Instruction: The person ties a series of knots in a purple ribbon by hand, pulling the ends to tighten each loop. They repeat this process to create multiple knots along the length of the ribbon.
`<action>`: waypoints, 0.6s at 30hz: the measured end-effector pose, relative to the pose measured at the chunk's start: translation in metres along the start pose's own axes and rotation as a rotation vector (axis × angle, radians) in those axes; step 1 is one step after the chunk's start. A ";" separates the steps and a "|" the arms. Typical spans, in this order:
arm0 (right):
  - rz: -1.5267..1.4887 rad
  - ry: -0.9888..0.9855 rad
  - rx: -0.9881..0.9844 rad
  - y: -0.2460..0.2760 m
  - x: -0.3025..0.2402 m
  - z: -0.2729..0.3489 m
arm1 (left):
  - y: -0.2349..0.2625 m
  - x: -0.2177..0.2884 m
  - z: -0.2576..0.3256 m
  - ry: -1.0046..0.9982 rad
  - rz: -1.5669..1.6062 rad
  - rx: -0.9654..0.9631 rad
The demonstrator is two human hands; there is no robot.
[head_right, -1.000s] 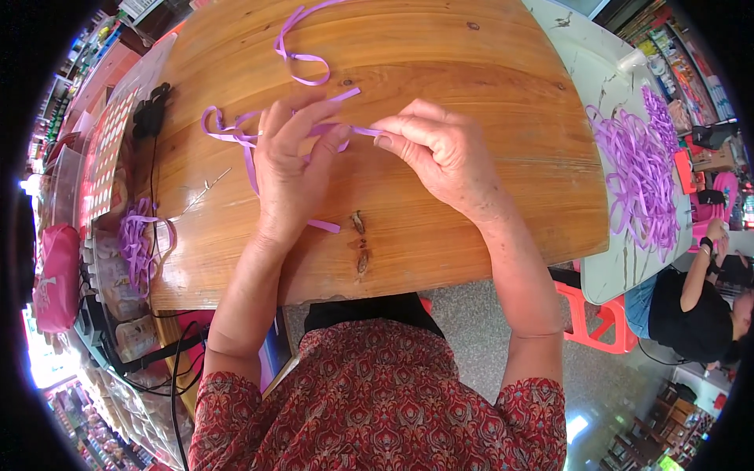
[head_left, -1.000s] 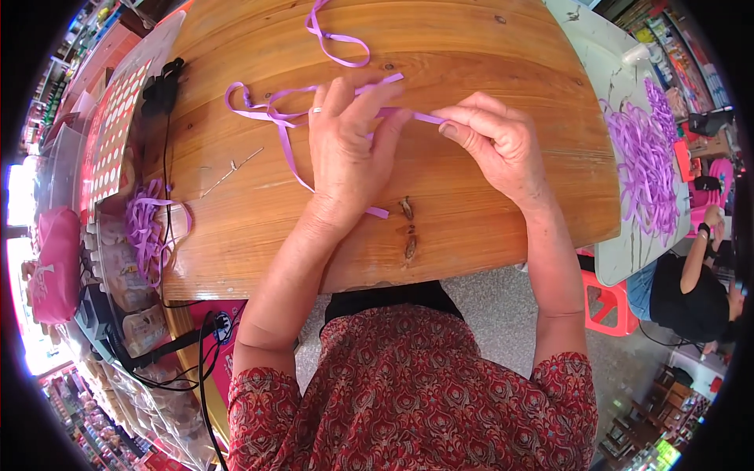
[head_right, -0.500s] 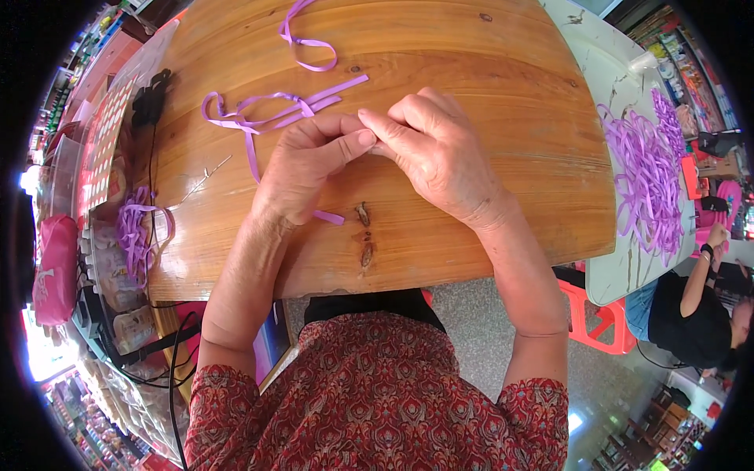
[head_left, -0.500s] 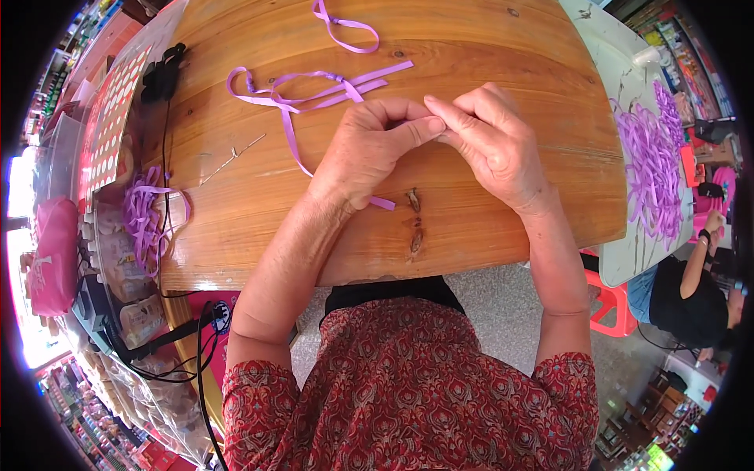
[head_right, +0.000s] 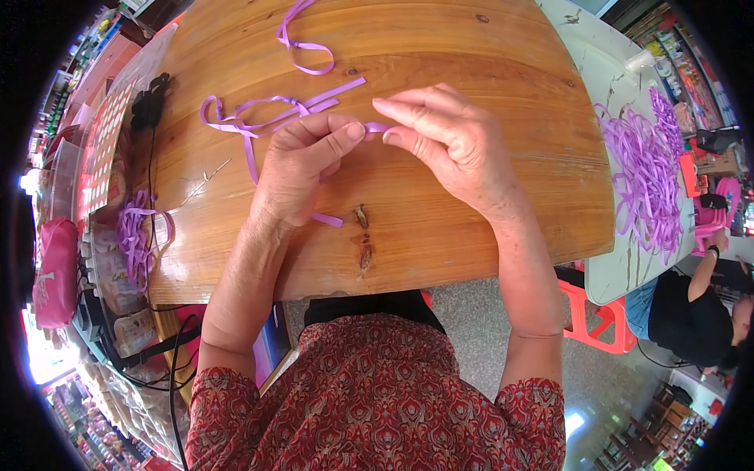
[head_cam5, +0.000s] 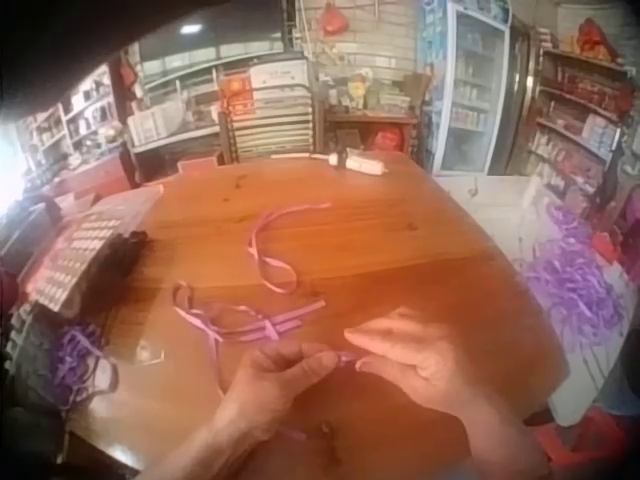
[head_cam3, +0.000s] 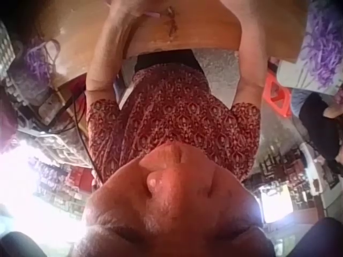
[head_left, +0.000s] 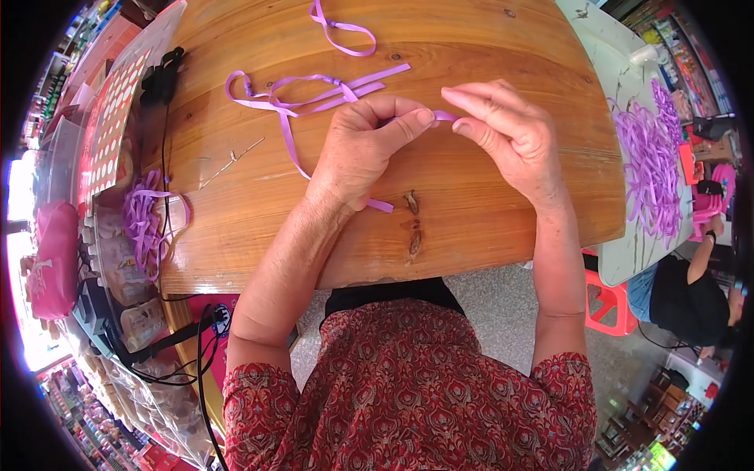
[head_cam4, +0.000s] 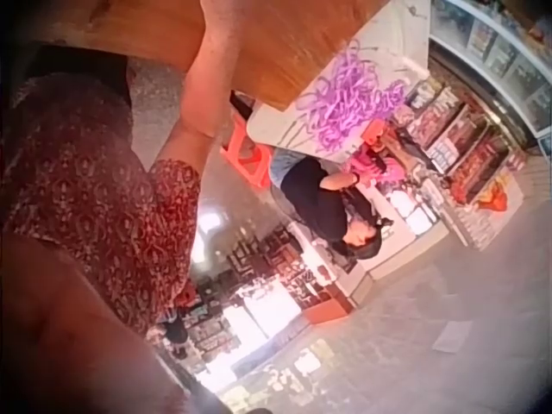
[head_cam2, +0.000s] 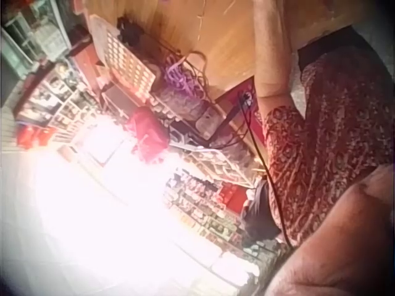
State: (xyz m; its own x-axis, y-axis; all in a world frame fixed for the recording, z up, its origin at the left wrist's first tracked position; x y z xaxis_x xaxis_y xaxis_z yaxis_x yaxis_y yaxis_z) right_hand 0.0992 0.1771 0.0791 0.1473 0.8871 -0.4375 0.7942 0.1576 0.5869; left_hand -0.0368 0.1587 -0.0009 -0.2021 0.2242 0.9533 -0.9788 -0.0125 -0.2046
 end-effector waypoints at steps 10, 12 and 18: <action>0.069 -0.056 -0.030 -0.006 0.002 0.004 | 0.001 0.004 0.001 -0.055 -0.018 0.049; 0.104 -0.043 -0.021 -0.005 -0.001 0.003 | 0.002 0.006 0.001 -0.062 -0.038 0.076; -0.313 -0.329 -0.140 -0.012 0.013 0.009 | 0.002 0.011 -0.001 -0.202 -0.043 0.095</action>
State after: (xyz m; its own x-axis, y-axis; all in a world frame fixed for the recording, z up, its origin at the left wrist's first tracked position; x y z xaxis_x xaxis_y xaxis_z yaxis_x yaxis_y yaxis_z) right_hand 0.0969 0.1824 0.0603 0.1111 0.6065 -0.7873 0.7465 0.4720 0.4689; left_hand -0.0406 0.1621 0.0086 -0.1539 0.0271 0.9877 -0.9835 -0.1008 -0.1505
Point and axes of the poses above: each hand's wrist, its own z-axis away from the middle knuckle, its own y-axis out of the back of the hand, x = y × z, the point moved 9 cm from there along -z, towards the middle knuckle, and after that the axes turned 7 degrees about y, right-handed, at the moved point
